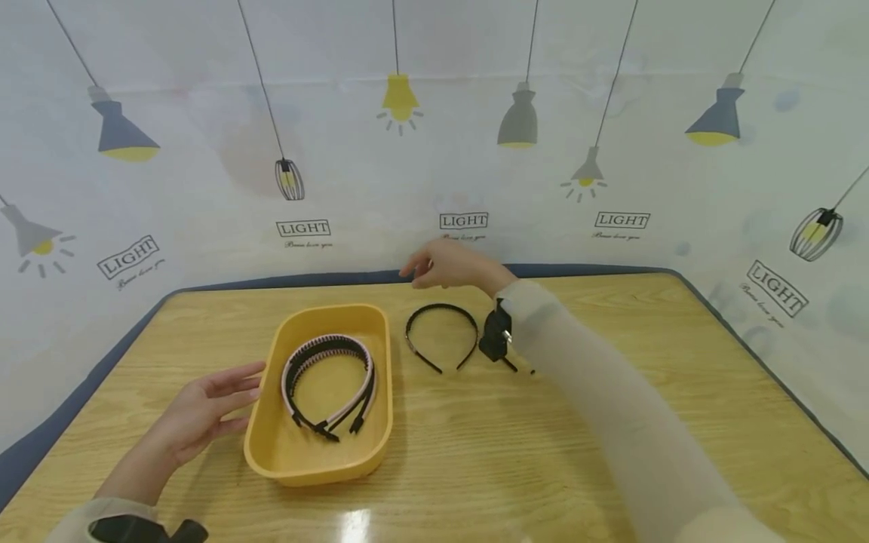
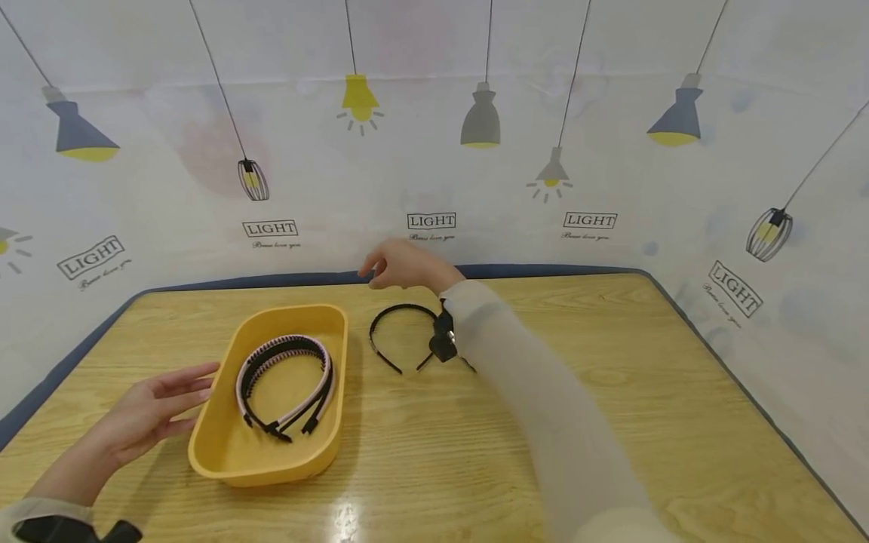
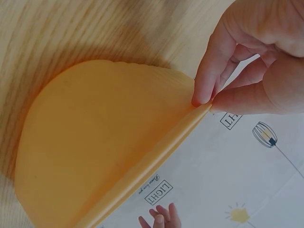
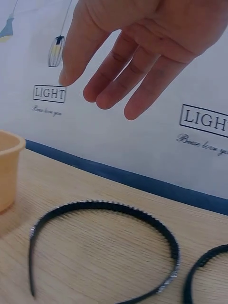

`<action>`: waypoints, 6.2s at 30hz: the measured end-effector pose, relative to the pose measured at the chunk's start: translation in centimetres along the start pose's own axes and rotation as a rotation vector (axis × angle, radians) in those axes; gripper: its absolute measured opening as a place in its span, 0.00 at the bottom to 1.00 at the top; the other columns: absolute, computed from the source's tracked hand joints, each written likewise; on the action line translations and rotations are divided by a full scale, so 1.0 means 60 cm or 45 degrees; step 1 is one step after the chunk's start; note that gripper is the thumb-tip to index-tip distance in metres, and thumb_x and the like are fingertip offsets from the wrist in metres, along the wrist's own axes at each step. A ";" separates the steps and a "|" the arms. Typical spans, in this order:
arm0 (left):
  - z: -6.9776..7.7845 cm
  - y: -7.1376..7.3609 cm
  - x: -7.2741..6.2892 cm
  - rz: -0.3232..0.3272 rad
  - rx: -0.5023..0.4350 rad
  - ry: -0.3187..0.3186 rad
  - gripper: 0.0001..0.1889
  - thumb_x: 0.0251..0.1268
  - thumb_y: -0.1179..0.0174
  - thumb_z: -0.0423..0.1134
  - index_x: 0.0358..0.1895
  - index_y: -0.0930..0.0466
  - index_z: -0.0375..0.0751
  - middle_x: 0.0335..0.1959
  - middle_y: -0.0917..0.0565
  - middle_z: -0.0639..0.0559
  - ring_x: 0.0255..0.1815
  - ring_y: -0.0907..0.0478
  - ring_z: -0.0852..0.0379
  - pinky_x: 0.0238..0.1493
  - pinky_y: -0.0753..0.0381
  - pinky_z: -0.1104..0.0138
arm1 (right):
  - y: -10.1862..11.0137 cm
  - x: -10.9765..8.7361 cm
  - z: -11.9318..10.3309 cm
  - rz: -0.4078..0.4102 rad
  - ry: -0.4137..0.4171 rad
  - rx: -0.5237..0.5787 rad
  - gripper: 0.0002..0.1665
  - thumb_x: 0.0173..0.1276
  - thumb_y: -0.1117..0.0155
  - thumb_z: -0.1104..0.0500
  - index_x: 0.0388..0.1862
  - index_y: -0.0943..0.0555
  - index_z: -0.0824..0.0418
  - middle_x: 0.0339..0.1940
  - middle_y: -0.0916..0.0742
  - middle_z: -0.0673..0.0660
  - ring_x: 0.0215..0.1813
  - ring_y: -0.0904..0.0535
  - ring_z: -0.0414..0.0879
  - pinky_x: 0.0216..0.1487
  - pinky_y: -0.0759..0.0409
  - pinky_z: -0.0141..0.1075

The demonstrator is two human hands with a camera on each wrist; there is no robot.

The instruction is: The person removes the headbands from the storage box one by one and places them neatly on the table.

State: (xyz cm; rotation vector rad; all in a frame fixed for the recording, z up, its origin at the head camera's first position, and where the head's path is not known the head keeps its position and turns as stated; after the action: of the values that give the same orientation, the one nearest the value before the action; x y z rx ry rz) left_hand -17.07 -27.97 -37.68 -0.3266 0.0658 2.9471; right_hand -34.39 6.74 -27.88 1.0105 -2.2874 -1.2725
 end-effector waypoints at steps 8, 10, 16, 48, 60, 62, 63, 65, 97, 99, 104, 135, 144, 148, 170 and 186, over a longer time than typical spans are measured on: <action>-0.001 0.000 -0.001 0.007 -0.007 0.004 0.20 0.65 0.44 0.35 0.60 0.28 0.53 0.45 0.23 0.59 0.43 0.22 0.63 0.38 0.19 0.65 | -0.023 0.023 -0.032 -0.021 0.040 0.043 0.16 0.65 0.40 0.60 0.52 0.20 0.58 0.40 0.17 0.53 0.39 0.22 0.45 0.33 0.23 0.34; -0.002 0.000 -0.002 0.006 -0.012 0.006 0.20 0.65 0.44 0.35 0.59 0.27 0.54 0.45 0.23 0.59 0.43 0.22 0.63 0.38 0.19 0.65 | -0.030 0.028 -0.037 -0.031 0.050 0.061 0.15 0.65 0.40 0.61 0.52 0.20 0.58 0.40 0.16 0.53 0.38 0.22 0.46 0.33 0.23 0.34; -0.002 -0.002 -0.003 0.006 0.004 0.006 0.20 0.65 0.44 0.35 0.60 0.27 0.55 0.45 0.24 0.59 0.44 0.23 0.63 0.39 0.19 0.65 | -0.050 0.044 -0.049 -0.048 0.083 0.050 0.15 0.65 0.40 0.62 0.51 0.19 0.58 0.40 0.16 0.54 0.37 0.22 0.42 0.32 0.22 0.32; -0.004 -0.008 -0.007 0.015 -0.003 -0.005 0.19 0.65 0.45 0.34 0.58 0.26 0.56 0.45 0.23 0.60 0.44 0.23 0.64 0.39 0.19 0.65 | -0.127 0.097 -0.124 -0.182 0.043 -0.007 0.16 0.63 0.38 0.63 0.51 0.19 0.59 0.48 0.18 0.54 0.41 0.21 0.44 0.32 0.23 0.27; -0.004 -0.007 -0.009 -0.003 -0.056 -0.008 0.18 0.65 0.45 0.33 0.55 0.24 0.57 0.44 0.23 0.59 0.44 0.22 0.63 0.41 0.19 0.64 | -0.137 0.111 -0.132 -0.201 -0.055 -0.003 0.16 0.63 0.38 0.63 0.50 0.18 0.57 0.45 0.19 0.54 0.36 0.25 0.41 0.24 0.25 0.29; -0.003 -0.008 -0.009 -0.003 -0.051 -0.003 0.18 0.65 0.45 0.34 0.55 0.25 0.57 0.45 0.23 0.59 0.44 0.22 0.63 0.41 0.19 0.64 | -0.140 0.112 -0.131 -0.211 -0.074 -0.001 0.15 0.63 0.38 0.62 0.50 0.18 0.57 0.46 0.19 0.53 0.37 0.25 0.41 0.26 0.24 0.30; -0.002 -0.008 -0.009 -0.005 -0.047 -0.002 0.18 0.65 0.44 0.34 0.56 0.25 0.57 0.45 0.23 0.59 0.44 0.22 0.63 0.41 0.19 0.64 | -0.141 0.113 -0.130 -0.215 -0.084 0.002 0.15 0.63 0.38 0.62 0.50 0.18 0.57 0.46 0.20 0.52 0.38 0.25 0.41 0.28 0.23 0.32; -0.001 -0.008 -0.008 -0.005 -0.041 0.002 0.18 0.65 0.44 0.35 0.57 0.26 0.56 0.45 0.23 0.59 0.44 0.22 0.63 0.41 0.19 0.64 | -0.144 0.114 -0.128 -0.227 -0.102 0.004 0.15 0.63 0.38 0.62 0.50 0.18 0.56 0.47 0.20 0.51 0.39 0.25 0.41 0.32 0.21 0.34; 0.001 -0.010 -0.012 0.005 -0.039 -0.005 0.19 0.65 0.44 0.34 0.58 0.27 0.54 0.45 0.23 0.59 0.44 0.22 0.63 0.38 0.19 0.65 | -0.166 0.116 -0.103 -0.271 -0.138 -0.003 0.16 0.64 0.40 0.65 0.51 0.19 0.57 0.36 0.20 0.50 0.28 0.26 0.45 0.26 0.23 0.35; 0.002 -0.010 -0.012 0.002 -0.044 -0.005 0.19 0.65 0.44 0.34 0.57 0.26 0.54 0.45 0.23 0.59 0.44 0.22 0.63 0.38 0.19 0.65 | -0.166 0.117 -0.103 -0.266 -0.133 0.000 0.16 0.64 0.40 0.66 0.51 0.19 0.57 0.38 0.19 0.51 0.29 0.24 0.45 0.30 0.21 0.37; 0.003 -0.010 -0.010 0.005 -0.042 0.005 0.20 0.65 0.44 0.35 0.59 0.28 0.53 0.45 0.23 0.59 0.44 0.22 0.63 0.38 0.19 0.65 | -0.165 0.117 -0.103 -0.249 -0.119 0.033 0.16 0.64 0.40 0.67 0.50 0.19 0.59 0.41 0.18 0.53 0.31 0.23 0.44 0.33 0.19 0.36; -0.003 -0.012 -0.010 0.023 -0.019 -0.002 0.18 0.64 0.42 0.36 0.55 0.25 0.58 0.45 0.23 0.59 0.44 0.22 0.62 0.40 0.19 0.64 | -0.112 0.103 -0.110 -0.171 -0.025 -0.006 0.17 0.64 0.40 0.66 0.52 0.20 0.59 0.46 0.18 0.58 0.38 0.21 0.43 0.31 0.20 0.30; -0.004 -0.011 -0.010 -0.010 -0.049 -0.015 0.17 0.64 0.44 0.35 0.53 0.24 0.59 0.45 0.22 0.60 0.45 0.22 0.61 0.41 0.19 0.63 | -0.086 0.092 -0.101 -0.122 -0.010 0.041 0.17 0.63 0.40 0.67 0.51 0.19 0.60 0.44 0.17 0.58 0.43 0.22 0.45 0.32 0.19 0.30; -0.005 -0.009 -0.010 -0.028 -0.057 -0.033 0.16 0.65 0.45 0.34 0.51 0.24 0.61 0.44 0.22 0.60 0.44 0.22 0.62 0.40 0.19 0.64 | -0.070 0.083 -0.103 -0.117 0.015 0.012 0.16 0.64 0.41 0.67 0.51 0.19 0.60 0.41 0.17 0.57 0.42 0.21 0.45 0.32 0.20 0.30; -0.006 -0.010 -0.009 -0.033 -0.077 -0.059 0.17 0.65 0.46 0.32 0.49 0.22 0.61 0.43 0.21 0.60 0.43 0.22 0.62 0.38 0.19 0.65 | -0.021 0.033 -0.082 -0.088 0.074 -0.049 0.16 0.64 0.42 0.68 0.50 0.19 0.61 0.40 0.16 0.58 0.41 0.21 0.46 0.32 0.19 0.32; -0.009 -0.007 -0.009 -0.010 -0.035 -0.021 0.16 0.65 0.44 0.34 0.49 0.22 0.63 0.43 0.21 0.63 0.44 0.22 0.64 0.38 0.19 0.65 | 0.000 -0.009 -0.024 -0.089 -0.018 0.017 0.16 0.65 0.44 0.70 0.50 0.20 0.64 0.40 0.17 0.63 0.42 0.20 0.53 0.34 0.19 0.35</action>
State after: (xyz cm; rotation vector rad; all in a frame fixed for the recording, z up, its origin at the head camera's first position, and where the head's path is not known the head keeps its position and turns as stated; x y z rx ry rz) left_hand -16.34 -27.67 -38.09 -0.3056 0.0222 2.9447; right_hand -33.16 6.22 -27.08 1.0982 -2.2927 -1.2965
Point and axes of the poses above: each hand's wrist, its own x-axis towards the middle knuckle, its own y-axis out of the back of the hand, z = x × y, the point moved 1 cm from there along x, towards the middle knuckle
